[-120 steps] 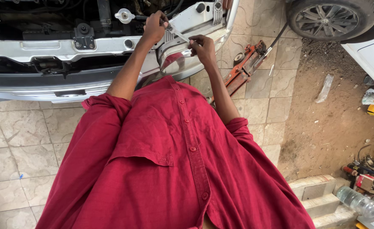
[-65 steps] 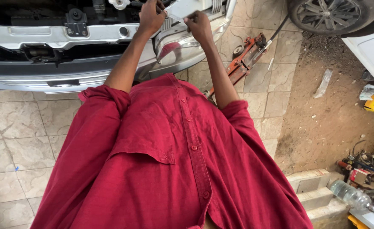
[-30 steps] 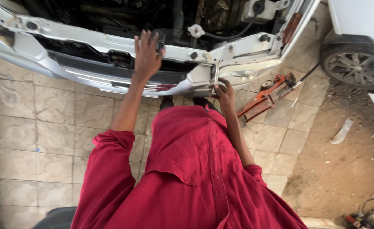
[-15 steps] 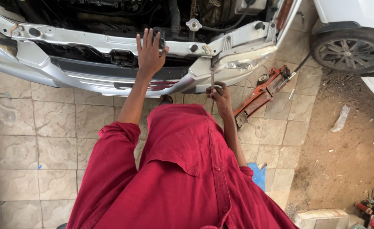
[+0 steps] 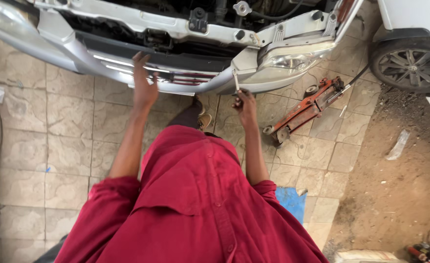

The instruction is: The person uses a wrench to tighten bolts on the front frame of a white car with the hood open. A black dog briefly walks into the frame and sniffs the person's hand and the car bumper.

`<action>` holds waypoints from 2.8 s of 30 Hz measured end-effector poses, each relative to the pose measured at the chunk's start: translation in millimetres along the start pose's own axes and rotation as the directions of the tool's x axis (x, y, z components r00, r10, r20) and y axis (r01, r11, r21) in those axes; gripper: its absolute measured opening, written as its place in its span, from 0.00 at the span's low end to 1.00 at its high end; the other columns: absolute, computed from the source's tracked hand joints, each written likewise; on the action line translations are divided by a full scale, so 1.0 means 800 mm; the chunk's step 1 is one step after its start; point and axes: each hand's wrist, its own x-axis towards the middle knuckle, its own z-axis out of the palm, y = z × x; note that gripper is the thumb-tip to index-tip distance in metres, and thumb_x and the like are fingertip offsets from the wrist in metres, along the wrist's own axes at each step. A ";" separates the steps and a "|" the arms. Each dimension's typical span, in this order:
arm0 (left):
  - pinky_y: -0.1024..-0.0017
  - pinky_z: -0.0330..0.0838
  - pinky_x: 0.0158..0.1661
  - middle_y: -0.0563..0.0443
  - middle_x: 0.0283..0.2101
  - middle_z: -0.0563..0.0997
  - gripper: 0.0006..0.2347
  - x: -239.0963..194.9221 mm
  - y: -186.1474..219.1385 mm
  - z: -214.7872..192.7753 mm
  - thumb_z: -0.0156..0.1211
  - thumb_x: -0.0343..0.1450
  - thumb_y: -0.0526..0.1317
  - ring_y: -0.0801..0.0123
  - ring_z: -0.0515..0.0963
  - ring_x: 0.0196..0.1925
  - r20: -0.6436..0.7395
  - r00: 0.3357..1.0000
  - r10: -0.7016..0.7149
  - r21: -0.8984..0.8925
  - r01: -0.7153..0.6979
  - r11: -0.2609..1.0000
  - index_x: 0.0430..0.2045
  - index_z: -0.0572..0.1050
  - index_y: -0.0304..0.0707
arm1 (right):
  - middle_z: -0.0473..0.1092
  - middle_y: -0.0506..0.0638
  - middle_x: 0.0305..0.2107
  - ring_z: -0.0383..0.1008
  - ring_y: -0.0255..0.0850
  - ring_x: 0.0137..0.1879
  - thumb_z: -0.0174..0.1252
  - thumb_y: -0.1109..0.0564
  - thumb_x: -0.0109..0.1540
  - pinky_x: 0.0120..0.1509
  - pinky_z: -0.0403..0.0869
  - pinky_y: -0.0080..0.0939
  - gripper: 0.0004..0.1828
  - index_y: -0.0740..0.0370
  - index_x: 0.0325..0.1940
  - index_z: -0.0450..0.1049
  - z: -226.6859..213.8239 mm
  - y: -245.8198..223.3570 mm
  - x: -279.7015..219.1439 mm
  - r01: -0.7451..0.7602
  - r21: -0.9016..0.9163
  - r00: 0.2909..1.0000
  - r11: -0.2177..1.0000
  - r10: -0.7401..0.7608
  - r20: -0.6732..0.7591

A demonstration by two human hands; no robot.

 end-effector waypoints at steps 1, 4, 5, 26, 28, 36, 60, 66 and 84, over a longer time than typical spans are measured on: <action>0.51 0.61 0.65 0.31 0.74 0.60 0.24 -0.017 -0.018 -0.019 0.58 0.72 0.27 0.39 0.61 0.75 -0.032 0.999 0.000 0.120 0.004 0.993 0.65 0.64 0.33 | 0.65 0.43 0.24 0.65 0.32 0.26 0.57 0.58 0.67 0.33 0.71 0.38 0.07 0.60 0.48 0.70 0.004 0.017 -0.003 -0.048 0.064 0.999 0.997 0.048 0.006; 0.47 0.55 0.70 0.27 0.71 0.61 0.23 -0.065 -0.074 -0.067 0.60 0.72 0.27 0.34 0.59 0.74 -0.087 0.996 -0.023 0.272 0.046 0.961 0.64 0.63 0.29 | 0.65 0.43 0.24 0.64 0.32 0.26 0.57 0.57 0.68 0.34 0.71 0.38 0.05 0.59 0.46 0.70 0.023 0.056 -0.023 -0.167 0.122 0.986 0.978 0.167 0.007; 0.47 0.54 0.69 0.26 0.70 0.61 0.23 -0.071 -0.089 -0.082 0.60 0.73 0.28 0.34 0.59 0.74 -0.097 0.995 -0.036 0.290 0.063 0.955 0.63 0.63 0.28 | 0.65 0.43 0.25 0.64 0.31 0.26 0.56 0.57 0.67 0.34 0.71 0.37 0.05 0.58 0.46 0.71 0.035 0.067 -0.031 -0.202 0.123 0.979 0.972 0.203 0.002; 0.51 0.63 0.60 0.41 0.46 0.77 0.05 0.324 -0.133 -0.140 0.55 0.74 0.29 0.48 0.74 0.56 0.106 0.958 0.268 0.427 -0.287 0.857 0.42 0.74 0.36 | 0.65 0.53 0.24 0.63 0.38 0.29 0.57 0.50 0.73 0.34 0.64 0.43 0.16 0.68 0.52 0.73 0.384 -0.004 0.138 0.088 -0.838 0.954 0.538 -0.288 -0.085; 0.49 0.61 0.63 0.42 0.45 0.78 0.03 0.331 -0.142 -0.118 0.57 0.76 0.32 0.48 0.74 0.55 0.063 0.957 0.284 0.463 -0.280 0.841 0.41 0.74 0.36 | 0.74 0.48 0.32 0.74 0.37 0.34 0.64 0.48 0.68 0.32 0.70 0.42 0.19 0.64 0.55 0.74 0.410 -0.018 0.190 0.449 -0.853 0.767 0.265 -0.604 0.216; 0.51 0.58 0.62 0.40 0.45 0.82 0.11 0.374 -0.118 -0.076 0.58 0.68 0.36 0.49 0.75 0.52 -0.211 0.978 0.003 0.627 0.132 0.768 0.42 0.79 0.34 | 0.75 0.52 0.31 0.73 0.45 0.32 0.59 0.48 0.71 0.35 0.70 0.45 0.12 0.56 0.53 0.78 0.430 -0.027 0.413 0.506 -0.862 0.663 0.024 -0.650 0.371; 0.53 0.58 0.64 0.39 0.39 0.82 0.13 0.397 -0.079 -0.074 0.59 0.64 0.35 0.49 0.75 0.50 -0.210 0.950 -0.233 0.669 0.313 0.674 0.41 0.79 0.30 | 0.80 0.61 0.36 0.82 0.52 0.41 0.60 0.54 0.71 0.43 0.80 0.48 0.11 0.63 0.51 0.81 0.442 -0.078 0.539 0.780 -0.626 0.553 0.024 -0.496 0.669; 0.53 0.58 0.61 0.38 0.38 0.82 0.13 0.394 -0.083 -0.072 0.59 0.64 0.35 0.48 0.75 0.49 -0.219 0.952 -0.216 0.675 0.307 0.671 0.40 0.79 0.30 | 0.75 0.62 0.23 0.73 0.59 0.27 0.59 0.55 0.71 0.34 0.69 0.54 0.10 0.62 0.46 0.84 0.459 -0.096 0.527 0.573 -0.819 0.782 -0.011 -0.292 0.551; 0.54 0.59 0.62 0.40 0.36 0.81 0.11 0.394 -0.085 -0.075 0.60 0.63 0.35 0.50 0.75 0.47 -0.231 0.951 -0.207 0.671 0.310 0.673 0.38 0.79 0.31 | 0.75 0.62 0.28 0.72 0.52 0.32 0.62 0.58 0.67 0.39 0.70 0.55 0.07 0.62 0.46 0.82 0.459 -0.056 0.524 0.592 -0.804 0.677 0.047 -0.569 0.466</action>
